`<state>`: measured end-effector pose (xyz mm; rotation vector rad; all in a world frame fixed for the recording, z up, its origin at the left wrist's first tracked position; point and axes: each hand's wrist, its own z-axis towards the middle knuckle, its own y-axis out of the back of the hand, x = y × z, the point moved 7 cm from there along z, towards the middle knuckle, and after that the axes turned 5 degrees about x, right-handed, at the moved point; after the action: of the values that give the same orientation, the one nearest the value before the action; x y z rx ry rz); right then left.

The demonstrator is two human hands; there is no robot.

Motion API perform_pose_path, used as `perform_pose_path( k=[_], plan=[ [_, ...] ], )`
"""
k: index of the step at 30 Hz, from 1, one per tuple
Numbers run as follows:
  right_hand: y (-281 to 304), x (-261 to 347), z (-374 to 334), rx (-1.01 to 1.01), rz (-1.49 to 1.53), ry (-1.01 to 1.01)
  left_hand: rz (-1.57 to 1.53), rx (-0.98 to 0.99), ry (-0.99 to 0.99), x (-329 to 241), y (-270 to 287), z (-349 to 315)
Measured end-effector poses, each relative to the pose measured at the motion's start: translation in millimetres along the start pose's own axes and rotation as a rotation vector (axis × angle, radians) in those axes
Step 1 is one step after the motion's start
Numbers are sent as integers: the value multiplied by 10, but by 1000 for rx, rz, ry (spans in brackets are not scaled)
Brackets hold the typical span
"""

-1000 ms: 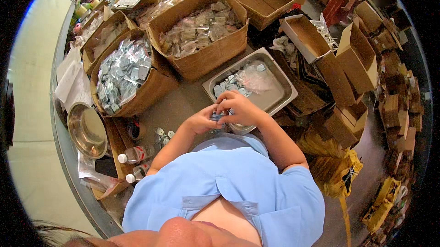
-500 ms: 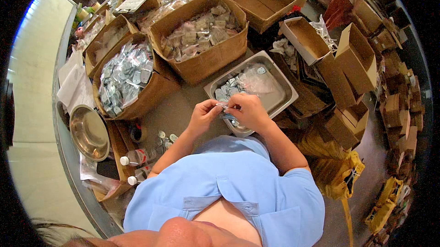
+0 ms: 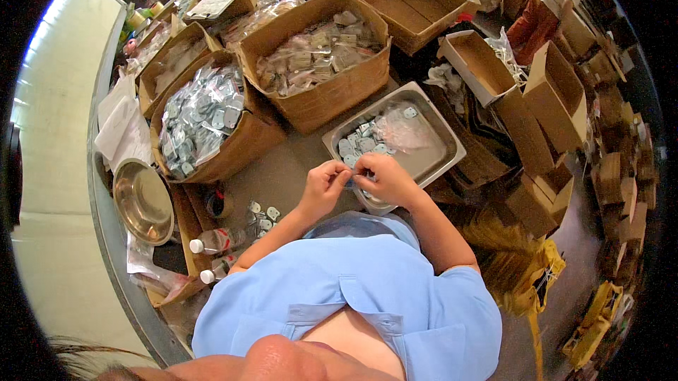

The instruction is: The person sorts small metal hardware pieces by hand into a metal tray, picking them individually from a group and placing them one by one.

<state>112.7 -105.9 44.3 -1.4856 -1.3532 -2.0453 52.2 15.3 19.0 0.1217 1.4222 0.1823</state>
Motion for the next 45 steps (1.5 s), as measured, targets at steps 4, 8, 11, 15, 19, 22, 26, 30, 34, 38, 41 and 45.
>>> perform_pose_path(
  k=[4, 8, 11, 15, 19, 22, 26, 30, 34, 38, 41, 45],
  plan=[
    [-55, 5, 2, 120, 180, -22, -11, 4, 18, -160, 127, -47],
    [-37, 129, 31, 56, 219, 60, 4, 64, 57, -132, 178, -50],
    [-59, 162, 64, 36, 158, 109, 129, 78, -60, -310, 194, -19],
    [-61, 164, 56, 73, 187, 108, 105, 86, 10, -308, 227, -32],
    [36, 126, 37, 36, 231, 77, -82, 1, 124, -159, 339, -50],
    [62, 26, 28, 8, 255, 73, -115, -44, 98, -187, 398, -29],
    [125, -22, 19, -20, 258, 81, -79, -62, 81, -288, 431, -13],
    [145, 19, 38, 3, 445, 65, -138, -51, 70, -371, 420, -1],
    [106, -17, 68, 26, 402, 68, -150, -17, 71, -359, 370, 5],
    [160, 94, 39, -30, 351, 146, -199, -19, 81, -327, 368, 1],
    [216, 267, 19, -120, 143, 202, 28, 45, -97, -398, 342, 73],
    [118, 463, -32, -130, -374, 283, 454, 137, -240, -480, 111, 94]
  ],
)
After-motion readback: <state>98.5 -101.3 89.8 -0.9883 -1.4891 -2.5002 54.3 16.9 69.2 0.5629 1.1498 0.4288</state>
